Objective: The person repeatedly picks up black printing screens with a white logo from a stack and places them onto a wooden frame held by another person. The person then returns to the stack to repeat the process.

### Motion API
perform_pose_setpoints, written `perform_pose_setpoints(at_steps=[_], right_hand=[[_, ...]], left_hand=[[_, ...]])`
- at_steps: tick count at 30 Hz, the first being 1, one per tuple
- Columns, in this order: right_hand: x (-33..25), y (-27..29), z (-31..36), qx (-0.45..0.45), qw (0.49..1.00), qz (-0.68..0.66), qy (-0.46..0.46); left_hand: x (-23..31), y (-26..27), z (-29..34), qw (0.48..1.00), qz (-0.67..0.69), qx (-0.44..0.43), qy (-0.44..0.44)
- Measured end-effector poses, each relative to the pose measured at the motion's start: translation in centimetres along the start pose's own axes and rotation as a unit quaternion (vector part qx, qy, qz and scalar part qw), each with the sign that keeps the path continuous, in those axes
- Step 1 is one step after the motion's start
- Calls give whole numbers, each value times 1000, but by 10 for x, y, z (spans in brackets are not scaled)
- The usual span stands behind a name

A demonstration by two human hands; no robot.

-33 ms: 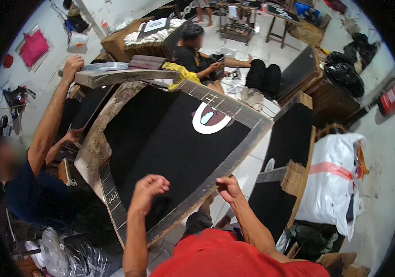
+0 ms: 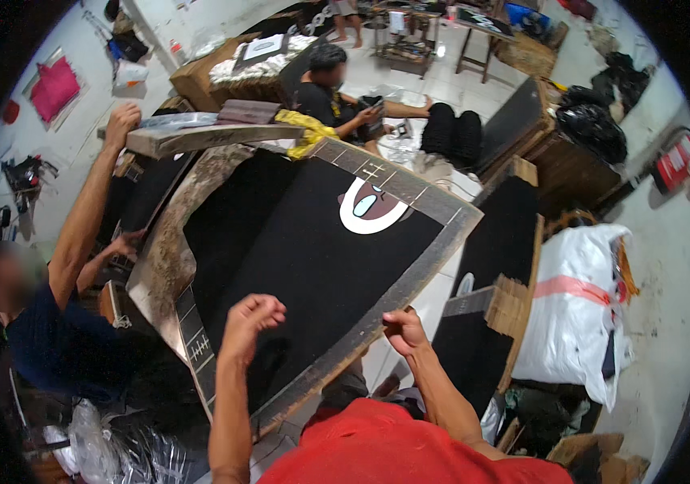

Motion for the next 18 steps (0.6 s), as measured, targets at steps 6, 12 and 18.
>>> perform_pose_setpoints(at_steps=[6,12,18], right_hand=[[-74,35,141,4,988,-26,150],[-113,45,231,7,959,-33,282],[-120,77,259,43,929,-98,353]], left_hand=[[29,-33,-124,964,-184,18,-189],[78,-100,-300,903,-363,24,-230],[160,-239,-351,888,-399,-170,-151]])
Point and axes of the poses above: each hand's wrist, its own z-axis away from the middle knuckle, its own y-axis out of the back of the hand, x = y × z, the point moved 6 cm from there along -z, towards the middle knuckle, and after that the axes turned 8 degrees about z, right-handed, at the moved point
